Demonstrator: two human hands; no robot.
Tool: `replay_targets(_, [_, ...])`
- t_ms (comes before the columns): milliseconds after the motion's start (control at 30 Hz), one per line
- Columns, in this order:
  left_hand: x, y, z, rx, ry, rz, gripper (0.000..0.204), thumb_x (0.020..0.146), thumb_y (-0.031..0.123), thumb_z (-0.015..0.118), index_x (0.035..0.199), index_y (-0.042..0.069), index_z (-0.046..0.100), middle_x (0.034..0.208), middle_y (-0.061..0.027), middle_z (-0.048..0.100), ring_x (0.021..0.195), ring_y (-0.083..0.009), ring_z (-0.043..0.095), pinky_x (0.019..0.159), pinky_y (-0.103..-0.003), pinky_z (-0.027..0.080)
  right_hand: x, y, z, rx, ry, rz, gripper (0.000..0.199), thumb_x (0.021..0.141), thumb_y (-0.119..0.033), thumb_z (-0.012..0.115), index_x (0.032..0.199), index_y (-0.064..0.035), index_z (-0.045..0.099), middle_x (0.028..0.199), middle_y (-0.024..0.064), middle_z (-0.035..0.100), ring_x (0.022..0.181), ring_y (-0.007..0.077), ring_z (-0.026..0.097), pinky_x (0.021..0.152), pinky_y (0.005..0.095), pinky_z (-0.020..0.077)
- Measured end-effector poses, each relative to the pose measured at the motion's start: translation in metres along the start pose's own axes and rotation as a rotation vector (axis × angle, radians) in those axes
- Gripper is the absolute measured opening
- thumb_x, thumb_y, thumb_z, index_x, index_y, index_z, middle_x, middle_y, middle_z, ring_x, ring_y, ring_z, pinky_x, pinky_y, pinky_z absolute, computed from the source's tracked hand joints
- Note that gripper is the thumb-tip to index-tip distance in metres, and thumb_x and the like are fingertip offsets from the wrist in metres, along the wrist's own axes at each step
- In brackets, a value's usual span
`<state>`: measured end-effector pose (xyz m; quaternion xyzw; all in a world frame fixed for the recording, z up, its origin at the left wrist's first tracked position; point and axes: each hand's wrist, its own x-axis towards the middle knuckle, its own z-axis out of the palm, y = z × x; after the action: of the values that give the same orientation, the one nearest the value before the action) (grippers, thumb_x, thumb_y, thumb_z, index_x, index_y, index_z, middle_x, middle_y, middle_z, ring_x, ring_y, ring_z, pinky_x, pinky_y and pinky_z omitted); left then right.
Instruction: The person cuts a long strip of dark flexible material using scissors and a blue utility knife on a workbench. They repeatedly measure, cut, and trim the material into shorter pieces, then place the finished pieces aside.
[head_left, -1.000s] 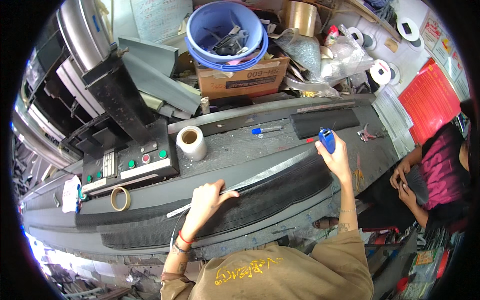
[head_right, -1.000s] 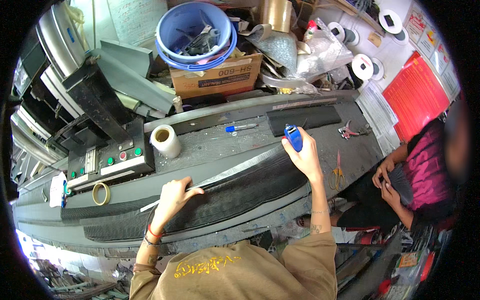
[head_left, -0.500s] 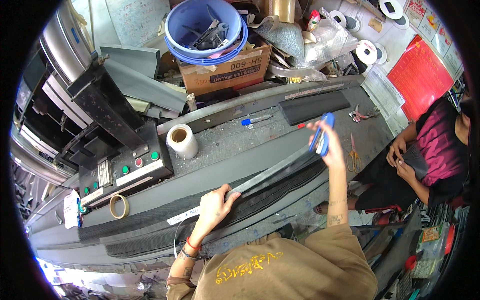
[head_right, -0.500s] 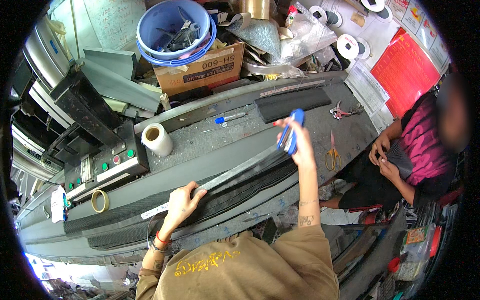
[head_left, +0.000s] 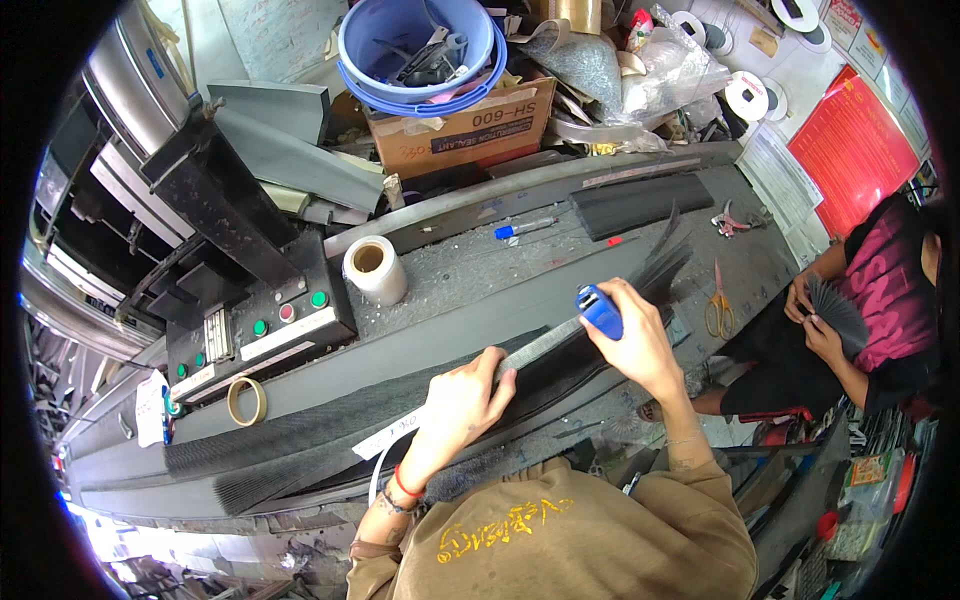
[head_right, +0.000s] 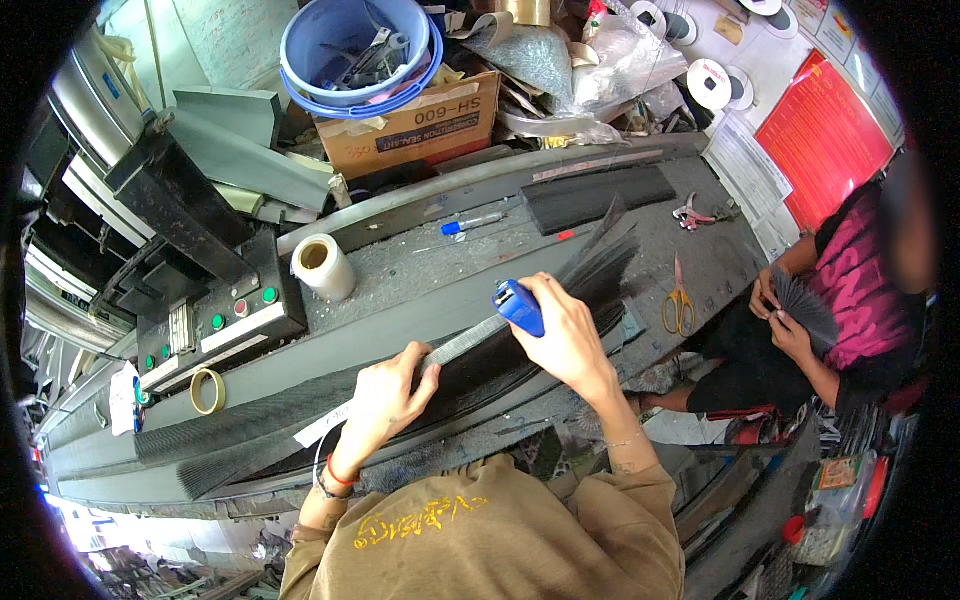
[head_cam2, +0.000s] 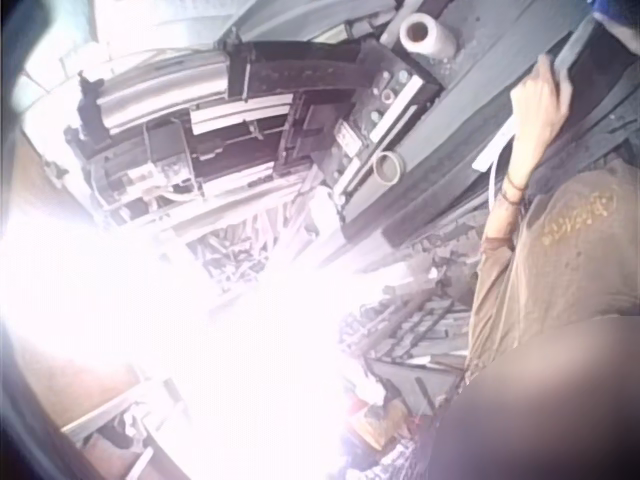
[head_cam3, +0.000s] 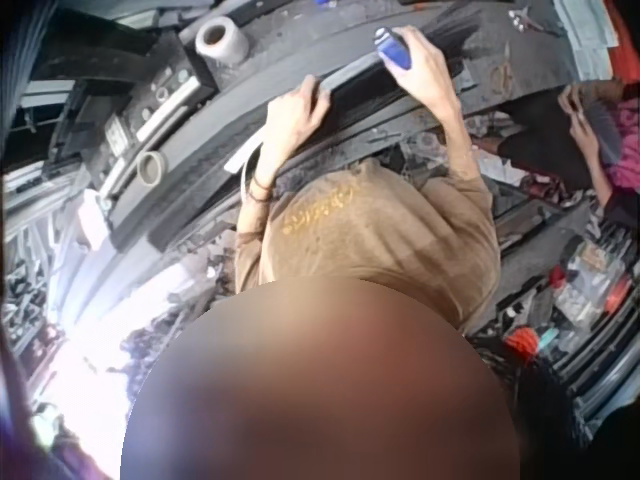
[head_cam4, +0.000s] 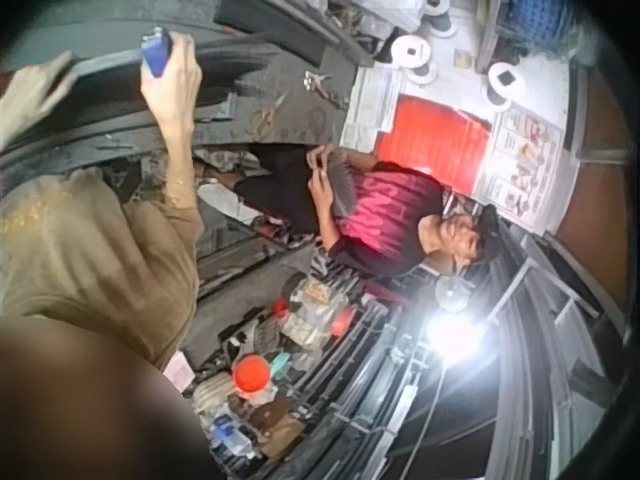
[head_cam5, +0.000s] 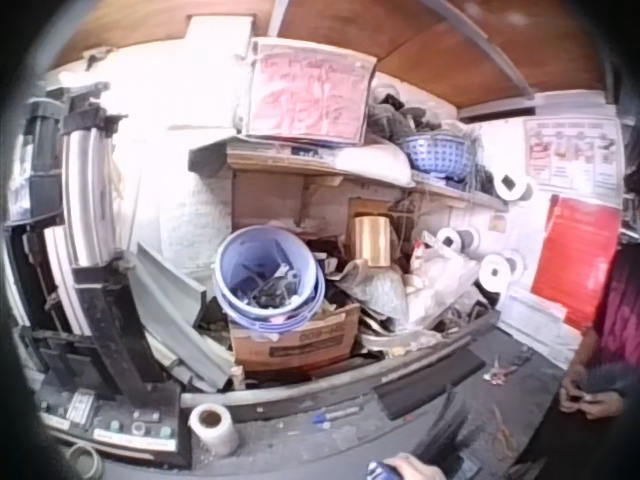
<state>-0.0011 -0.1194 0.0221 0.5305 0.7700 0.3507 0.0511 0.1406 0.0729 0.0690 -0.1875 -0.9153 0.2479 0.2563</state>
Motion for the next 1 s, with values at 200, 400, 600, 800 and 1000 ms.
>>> replay_targets(200, [0.006,-0.015,0.002,-0.03,0.007,-0.066,0.033,0.085,0.038,0.064,0.086,0.005,0.059,0.064,-0.0155,0.06,0.06,-0.0338,0.061,0.054,-0.038,0.046,0.013,0.031,0.008,0.803,-0.065,0.399,0.025,0.088,-0.026,0.064,0.097,-0.0033,0.059,0.084,0.0053,0.061,0.063,0.0145,0.06,0.056,0.0267,0.0483])
replay_targets(400, [0.0,-0.038,0.025,0.137,0.045,0.017,0.031,0.086,0.034,0.062,0.082,0.006,0.052,0.064,-0.0135,0.059,0.059,-0.0324,0.06,0.052,-0.038,0.046,0.045,0.056,0.018,1.506,0.463,0.624,0.024,0.091,-0.031,0.059,0.101,-0.0093,0.055,0.087,0.0093,0.062,0.075,0.0216,0.064,0.069,0.0396,0.0549])
replay_targets(600, [0.0,-0.039,0.034,0.184,0.022,0.045,0.026,0.087,0.029,0.062,0.082,0.006,0.051,0.068,-0.0129,0.061,0.06,-0.0302,0.062,0.052,-0.037,0.048,0.04,0.009,0.1,0.833,0.201,0.337,0.029,0.09,-0.026,0.061,0.098,-0.0006,0.052,0.064,0.0068,0.061,0.055,0.0159,0.062,0.05,0.0279,0.0485])
replay_targets(800, [0.0,-0.038,0.031,0.155,0.075,0.087,0.024,0.087,0.028,0.062,0.083,0.006,0.054,0.068,-0.0132,0.062,0.059,-0.0293,0.063,0.051,-0.038,0.049,0.04,-0.008,0.114,0.627,-0.005,0.3,0.033,0.089,-0.028,0.062,0.102,0.0009,0.054,0.061,0.0065,0.06,0.051,0.0129,0.059,0.048,0.0284,0.0488])
replay_targets(1000, [0.004,-0.037,0.03,0.2,0.004,0.055,0.023,0.086,0.025,0.061,0.078,0.005,0.05,0.066,-0.0108,0.06,0.059,-0.028,0.062,0.052,-0.038,0.05,0.044,-0.015,0.118,0.667,-0.021,0.413,0.026,0.091,-0.027,0.061,0.094,-0.0021,0.054,0.061,0.0034,0.056,0.049,0.0103,0.056,0.043,0.0258,0.0466])
